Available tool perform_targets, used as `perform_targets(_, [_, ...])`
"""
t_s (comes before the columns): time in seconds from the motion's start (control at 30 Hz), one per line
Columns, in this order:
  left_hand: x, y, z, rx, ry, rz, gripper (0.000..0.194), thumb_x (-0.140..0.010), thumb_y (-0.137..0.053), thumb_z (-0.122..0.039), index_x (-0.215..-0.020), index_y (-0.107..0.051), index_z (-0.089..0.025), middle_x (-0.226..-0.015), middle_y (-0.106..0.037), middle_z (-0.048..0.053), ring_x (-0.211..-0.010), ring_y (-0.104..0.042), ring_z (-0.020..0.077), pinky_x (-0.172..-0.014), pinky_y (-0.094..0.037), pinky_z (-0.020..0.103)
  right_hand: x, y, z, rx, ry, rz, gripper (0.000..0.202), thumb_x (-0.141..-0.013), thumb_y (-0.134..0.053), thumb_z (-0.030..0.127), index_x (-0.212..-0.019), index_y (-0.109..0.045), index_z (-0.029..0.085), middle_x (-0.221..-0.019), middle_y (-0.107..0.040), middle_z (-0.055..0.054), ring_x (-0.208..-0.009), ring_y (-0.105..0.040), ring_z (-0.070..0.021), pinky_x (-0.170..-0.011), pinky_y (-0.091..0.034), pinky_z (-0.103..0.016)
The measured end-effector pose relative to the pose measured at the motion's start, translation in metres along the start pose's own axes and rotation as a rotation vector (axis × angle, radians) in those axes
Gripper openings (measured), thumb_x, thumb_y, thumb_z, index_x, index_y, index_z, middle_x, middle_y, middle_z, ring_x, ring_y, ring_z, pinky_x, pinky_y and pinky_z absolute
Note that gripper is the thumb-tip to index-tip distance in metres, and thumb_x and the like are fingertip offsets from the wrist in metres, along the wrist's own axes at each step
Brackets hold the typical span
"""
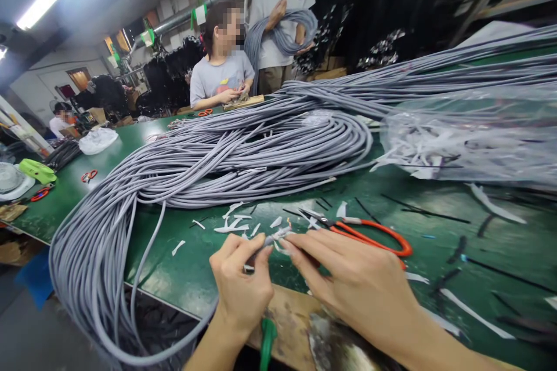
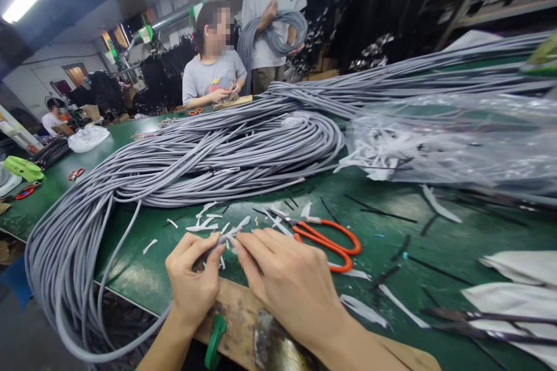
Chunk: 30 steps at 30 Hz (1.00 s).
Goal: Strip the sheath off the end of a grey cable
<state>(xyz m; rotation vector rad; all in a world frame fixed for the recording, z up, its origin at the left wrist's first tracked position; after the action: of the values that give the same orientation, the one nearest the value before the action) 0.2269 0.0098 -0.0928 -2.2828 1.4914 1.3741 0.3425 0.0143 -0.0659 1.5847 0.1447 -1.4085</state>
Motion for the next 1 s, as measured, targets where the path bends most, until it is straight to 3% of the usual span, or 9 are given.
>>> perform_targets(0.17, [0.004, -0.019, 0.005, -0.169, 0.002, 0.200, 0.019, -0.077, -0.055, -0.008, -0.079, -0.073, -0.014, -0.059, -0.059, 0.003, -0.049, -0.053, 0.0122, -0.048, -0.042, 0.022, -0.001, 0.019, -0.010, -0.267, -0.215, -0.052, 0.027, -0.091, -0.043, 0.022, -0.068, -0.058, 0.019, -0.052, -0.060, 0.001, -0.038, -0.050, -0.0086, -0.041, -0.038, -0.019])
perform_targets(0.27, [0.001, -0.011, 0.015, -0.139, 0.091, 0.126, 0.013, -0.074, -0.060, -0.008, -0.075, -0.072, -0.012, -0.058, -0.059, 0.003, -0.049, -0.054, 0.0120, -0.047, -0.042, 0.021, 0.002, 0.035, -0.032, -0.254, -0.436, -0.151, 0.023, -0.084, -0.051, 0.026, -0.062, -0.056, 0.021, -0.050, -0.057, 0.001, -0.037, -0.045, -0.0093, -0.039, -0.036, -0.021])
perform_targets(0.33, [-0.001, 0.001, 0.012, -0.101, 0.080, -0.013, 0.012, -0.075, -0.060, -0.010, -0.077, -0.072, -0.010, -0.056, -0.057, 0.003, -0.048, -0.052, 0.0114, -0.046, -0.042, 0.020, 0.005, 0.022, -0.046, -0.293, -0.571, -0.073, 0.028, -0.076, -0.057, 0.038, -0.054, -0.055, 0.021, -0.042, -0.050, 0.002, -0.034, -0.040, -0.0102, -0.034, -0.032, -0.022])
perform_targets(0.4, [-0.001, 0.008, 0.003, -0.085, 0.021, -0.099, 0.014, -0.076, -0.058, -0.011, -0.079, -0.072, -0.009, -0.056, -0.056, 0.002, -0.047, -0.051, 0.0109, -0.045, -0.043, 0.020, 0.006, -0.004, -0.050, -0.407, -0.634, 0.104, 0.029, -0.067, -0.060, 0.045, -0.053, -0.061, 0.020, -0.037, -0.046, 0.003, -0.033, -0.040, -0.0114, -0.032, -0.031, -0.023])
perform_targets(0.47, [0.001, 0.010, -0.005, -0.084, -0.045, -0.130, 0.016, -0.077, -0.056, -0.009, -0.082, -0.072, -0.010, -0.056, -0.057, 0.002, -0.047, -0.052, 0.0108, -0.046, -0.044, 0.020, 0.011, -0.029, -0.047, -0.544, -0.694, 0.249, 0.028, -0.063, -0.060, 0.044, -0.062, -0.069, 0.018, -0.042, -0.055, 0.000, -0.037, -0.048, -0.0141, -0.035, -0.037, -0.024])
perform_targets(0.6, [0.004, 0.006, -0.013, -0.105, -0.120, -0.117, 0.019, -0.080, -0.053, -0.009, -0.082, -0.071, -0.013, -0.058, -0.060, 0.003, -0.050, -0.055, 0.0111, -0.049, -0.046, 0.020, 0.019, -0.045, -0.046, -0.706, -0.813, 0.255, 0.029, -0.062, -0.057, 0.042, -0.065, -0.070, 0.016, -0.064, -0.070, -0.006, -0.057, -0.063, -0.0205, -0.051, -0.050, -0.026])
perform_targets(0.7, [0.004, 0.004, -0.013, -0.111, -0.111, -0.099, 0.018, -0.080, -0.053, -0.009, -0.081, -0.071, -0.014, -0.057, -0.060, 0.002, -0.049, -0.054, 0.0109, -0.048, -0.046, 0.020, 0.022, -0.047, -0.048, -0.723, -0.828, 0.238, 0.028, -0.062, -0.054, 0.042, -0.056, -0.065, 0.017, -0.058, -0.068, -0.006, -0.055, -0.063, -0.0209, -0.051, -0.051, -0.026])
perform_targets(0.83, [0.001, -0.002, 0.002, -0.039, 0.046, -0.014, 0.014, -0.077, -0.057, -0.012, -0.078, -0.071, -0.014, -0.059, -0.062, 0.003, -0.050, -0.056, 0.0120, -0.048, -0.045, 0.021, 0.021, -0.043, -0.050, -0.686, -0.775, 0.196, 0.025, -0.063, -0.052, 0.037, -0.058, -0.067, 0.017, -0.054, -0.066, -0.004, -0.051, -0.062, -0.0195, -0.046, -0.049, -0.025])
perform_targets(1.0, [0.002, -0.013, 0.019, 0.065, 0.228, 0.103, 0.014, -0.078, -0.057, -0.016, -0.076, -0.070, -0.014, -0.065, -0.066, 0.005, -0.056, -0.060, 0.0145, -0.049, -0.046, 0.022, 0.007, -0.019, -0.037, -0.481, -0.517, 0.056, 0.020, -0.066, -0.049, 0.023, -0.062, -0.068, 0.018, -0.051, -0.064, 0.000, -0.039, -0.053, -0.0126, -0.039, -0.041, -0.022])
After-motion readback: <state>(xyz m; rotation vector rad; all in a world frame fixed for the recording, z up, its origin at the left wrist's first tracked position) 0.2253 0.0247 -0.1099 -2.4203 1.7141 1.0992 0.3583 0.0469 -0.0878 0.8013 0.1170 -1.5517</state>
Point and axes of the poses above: each hand's wrist, its own x-axis away from the middle knuckle, its own y-axis out of the back of the hand, z = x × y, the point moved 9 cm from there along -x, towards the middle knuckle
